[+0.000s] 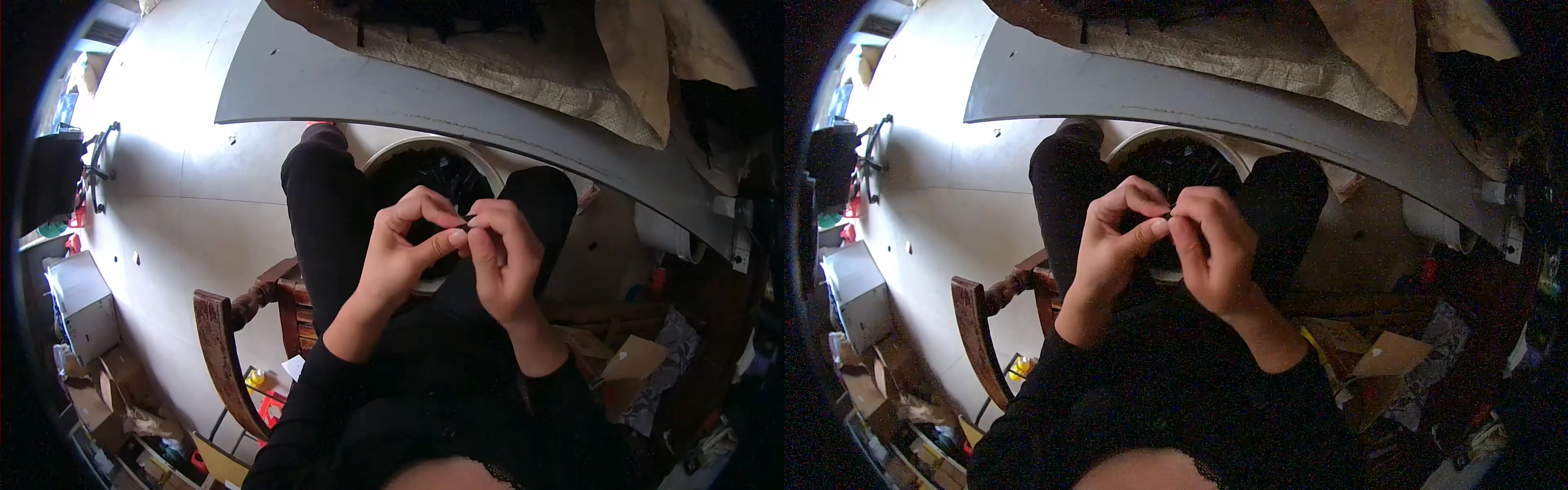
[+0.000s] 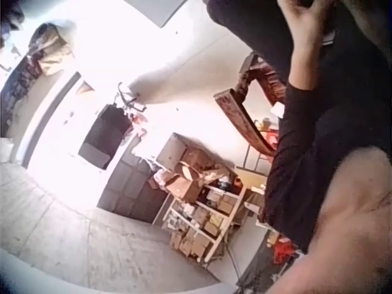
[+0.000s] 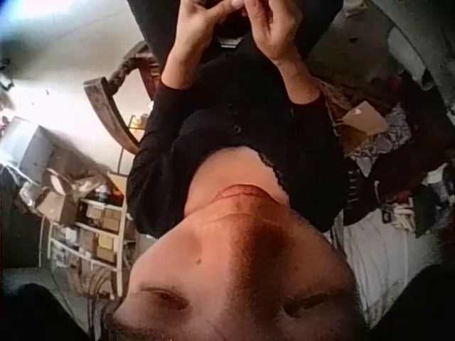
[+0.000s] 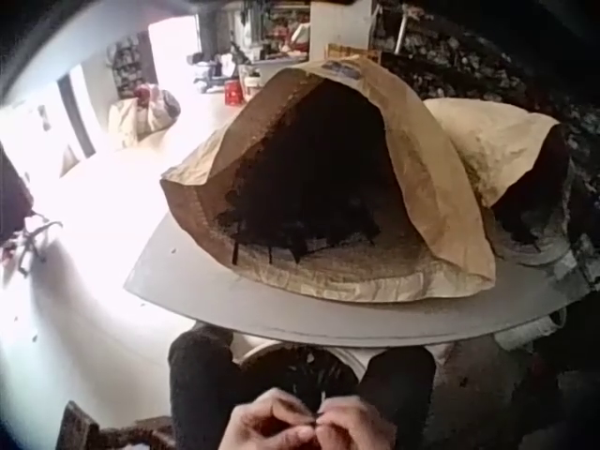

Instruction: Sorting small black items from a large bag into a plastic bowl.

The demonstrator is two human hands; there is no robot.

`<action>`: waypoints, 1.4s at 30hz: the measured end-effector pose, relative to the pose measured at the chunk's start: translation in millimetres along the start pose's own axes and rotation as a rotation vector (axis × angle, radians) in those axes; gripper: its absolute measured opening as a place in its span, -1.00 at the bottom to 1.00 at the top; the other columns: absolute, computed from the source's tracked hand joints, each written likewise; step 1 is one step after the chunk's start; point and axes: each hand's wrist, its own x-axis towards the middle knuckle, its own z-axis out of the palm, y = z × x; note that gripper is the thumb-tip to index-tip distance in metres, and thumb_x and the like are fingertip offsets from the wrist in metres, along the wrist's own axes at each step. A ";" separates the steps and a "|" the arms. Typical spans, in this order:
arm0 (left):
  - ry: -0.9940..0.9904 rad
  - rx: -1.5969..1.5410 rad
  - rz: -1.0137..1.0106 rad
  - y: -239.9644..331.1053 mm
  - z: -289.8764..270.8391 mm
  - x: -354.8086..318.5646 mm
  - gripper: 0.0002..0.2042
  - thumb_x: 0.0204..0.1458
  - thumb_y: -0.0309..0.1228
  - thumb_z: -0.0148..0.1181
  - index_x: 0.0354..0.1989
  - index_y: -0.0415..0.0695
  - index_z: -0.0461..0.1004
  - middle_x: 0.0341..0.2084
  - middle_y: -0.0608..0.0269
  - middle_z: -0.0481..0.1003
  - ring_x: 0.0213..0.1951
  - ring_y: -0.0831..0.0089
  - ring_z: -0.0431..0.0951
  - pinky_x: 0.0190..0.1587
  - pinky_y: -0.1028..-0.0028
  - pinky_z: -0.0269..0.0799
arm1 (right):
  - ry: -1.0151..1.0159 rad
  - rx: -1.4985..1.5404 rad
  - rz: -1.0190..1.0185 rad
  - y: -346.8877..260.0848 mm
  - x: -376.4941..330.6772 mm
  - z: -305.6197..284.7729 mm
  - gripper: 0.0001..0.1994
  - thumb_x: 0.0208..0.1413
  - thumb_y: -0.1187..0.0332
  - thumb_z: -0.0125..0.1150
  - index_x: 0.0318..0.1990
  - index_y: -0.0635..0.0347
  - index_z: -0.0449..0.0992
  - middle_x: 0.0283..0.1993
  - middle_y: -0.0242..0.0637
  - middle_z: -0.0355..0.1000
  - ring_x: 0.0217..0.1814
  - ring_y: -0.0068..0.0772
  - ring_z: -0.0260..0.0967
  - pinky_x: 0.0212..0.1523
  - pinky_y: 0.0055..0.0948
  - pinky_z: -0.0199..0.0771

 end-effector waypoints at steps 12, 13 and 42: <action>-0.186 0.634 0.387 20.1 1.5 7.9 -0.50 -0.37 -0.38 0.40 -0.14 -0.21 0.44 -0.21 0.13 0.44 -0.15 0.31 0.46 -0.22 0.46 0.40 | -0.181 0.591 0.593 32.3 3.6 -12.2 -0.74 0.21 0.23 -0.11 -0.21 0.26 0.36 -0.52 -0.46 0.32 -0.62 -0.68 0.20 -0.62 -0.70 0.23; -0.130 0.656 0.377 17.2 2.2 6.6 -0.56 -0.37 -0.44 0.39 -0.21 -0.23 0.44 -0.23 0.09 0.46 -0.18 0.28 0.50 -0.21 0.44 0.42 | -0.121 0.254 0.331 26.8 8.0 -12.5 -0.74 0.17 0.23 -0.03 -0.17 0.26 0.38 -0.52 -0.46 0.32 -0.61 -0.67 0.20 -0.58 -0.67 0.25; 0.047 -0.249 -0.060 8.7 -12.9 -4.9 -0.80 0.00 -0.40 -0.10 -0.45 -0.29 0.39 -0.37 0.25 0.29 -0.53 0.59 0.25 -0.47 0.63 0.17 | 0.051 -1.042 -0.104 131.5 191.3 -60.0 -0.75 -0.02 0.35 0.07 -0.14 0.13 0.44 -0.20 -0.09 0.42 -0.16 -0.08 0.37 -0.18 -0.26 0.39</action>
